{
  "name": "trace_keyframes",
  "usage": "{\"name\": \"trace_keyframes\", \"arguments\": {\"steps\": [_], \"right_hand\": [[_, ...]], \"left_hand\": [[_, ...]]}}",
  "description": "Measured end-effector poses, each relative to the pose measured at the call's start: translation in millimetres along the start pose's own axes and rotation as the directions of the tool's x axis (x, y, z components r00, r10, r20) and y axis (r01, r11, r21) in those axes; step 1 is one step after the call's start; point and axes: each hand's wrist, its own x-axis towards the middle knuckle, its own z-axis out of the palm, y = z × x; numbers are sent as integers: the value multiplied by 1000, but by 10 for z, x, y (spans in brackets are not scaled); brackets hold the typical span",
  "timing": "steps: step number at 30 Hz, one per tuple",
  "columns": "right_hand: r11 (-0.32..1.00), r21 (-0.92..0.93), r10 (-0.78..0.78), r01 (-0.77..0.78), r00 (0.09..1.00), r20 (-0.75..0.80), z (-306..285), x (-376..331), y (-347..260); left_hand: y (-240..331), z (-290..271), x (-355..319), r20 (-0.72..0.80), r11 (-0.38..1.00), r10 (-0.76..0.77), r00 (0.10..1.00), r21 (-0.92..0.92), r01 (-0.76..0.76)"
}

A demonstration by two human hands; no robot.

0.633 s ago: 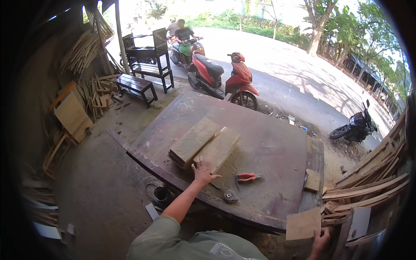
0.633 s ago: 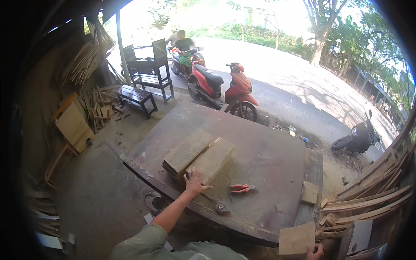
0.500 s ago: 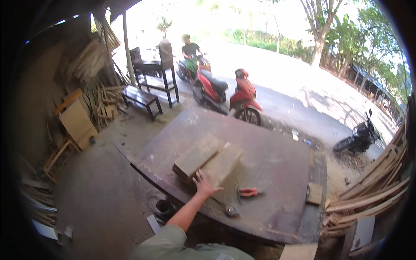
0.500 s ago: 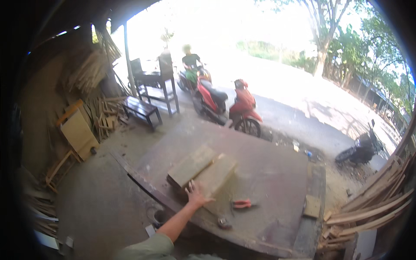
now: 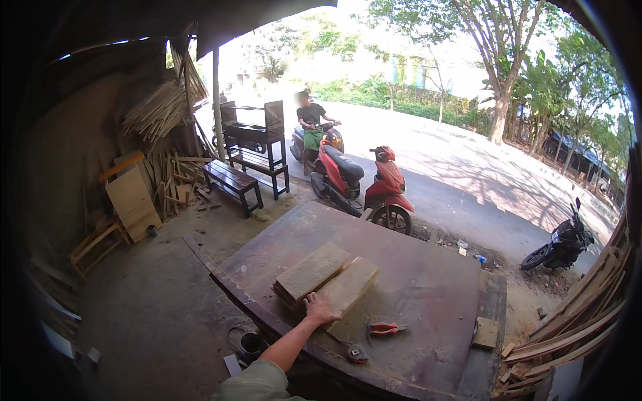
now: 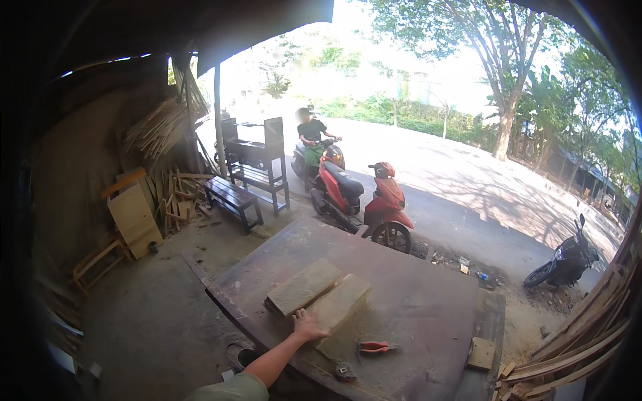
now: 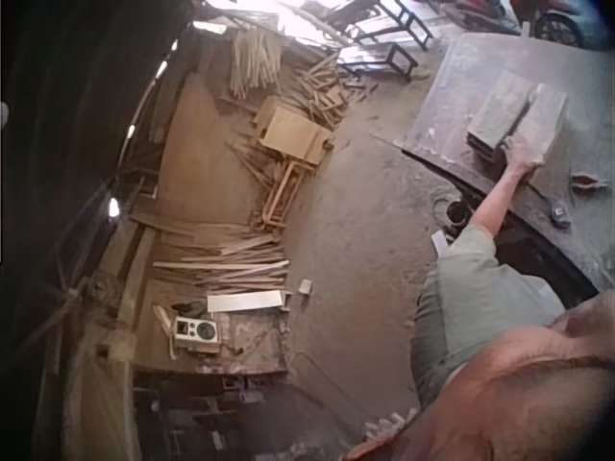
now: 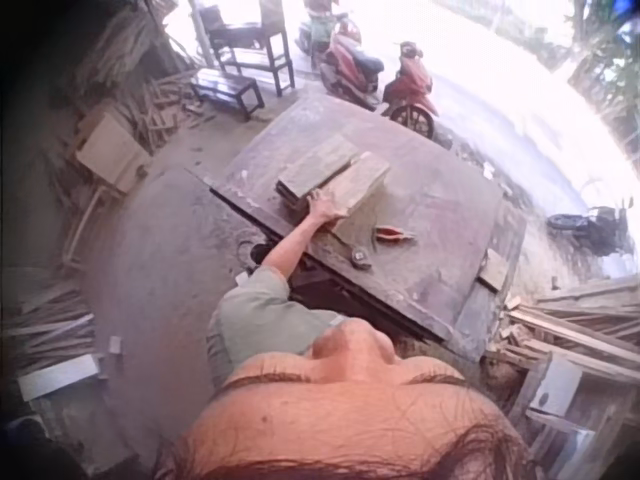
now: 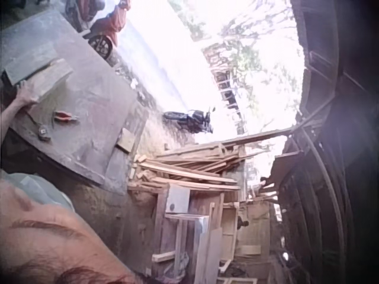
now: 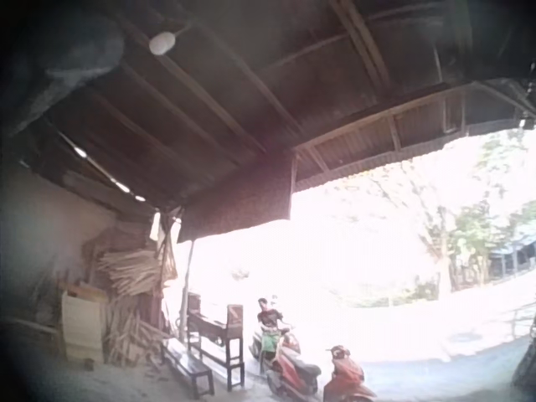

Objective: The person handles and sorts small wooden blocks on a workbench and then moves to organize similar pieces on the workshop floor by hand.

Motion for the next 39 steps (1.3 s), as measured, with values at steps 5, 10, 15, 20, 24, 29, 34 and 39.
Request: {"name": "trace_keyframes", "arguments": {"steps": [5, 10, 15, 20, 24, 29, 34, 39], "right_hand": [[996, 70, -39, 46, 994, -105, -127, 229, -49], [923, 208, -251, 323, 917, -309, -151, 794, -408], [792, 134, -539, 596, 785, -306, -219, 573, -1895], [508, 351, -753, 786, 603, -261, 93, 279, -2984], [427, 473, -849, 770, 521, -83, 110, -886, -3926], [411, 747, -902, 523, 352, 250, 660, -1170, -4635], [379, 913, -924, -151, 0, 383, 709, -1698, -5161], [307, 951, -912, 42, 298, 281, 770, -1450, -5035]], "left_hand": [[155, -606, -163, 105, 277, 301, 948, -961, 19], [38, -949, -176, 410, -78, 458, 789, -865, 496], [57, -1017, -484, 220, -267, 665, 714, -823, 502], [409, -1033, -990, 97, -315, 679, 728, -857, 409], [580, -726, -1186, -14, -276, 763, 647, -911, 306], [975, -331, -1576, -36, -369, 809, 587, -808, 459], [1170, 160, -1727, 17, -327, 843, 538, -778, 536], [1386, 651, -1702, 172, -124, 873, 456, -827, 549]]}}
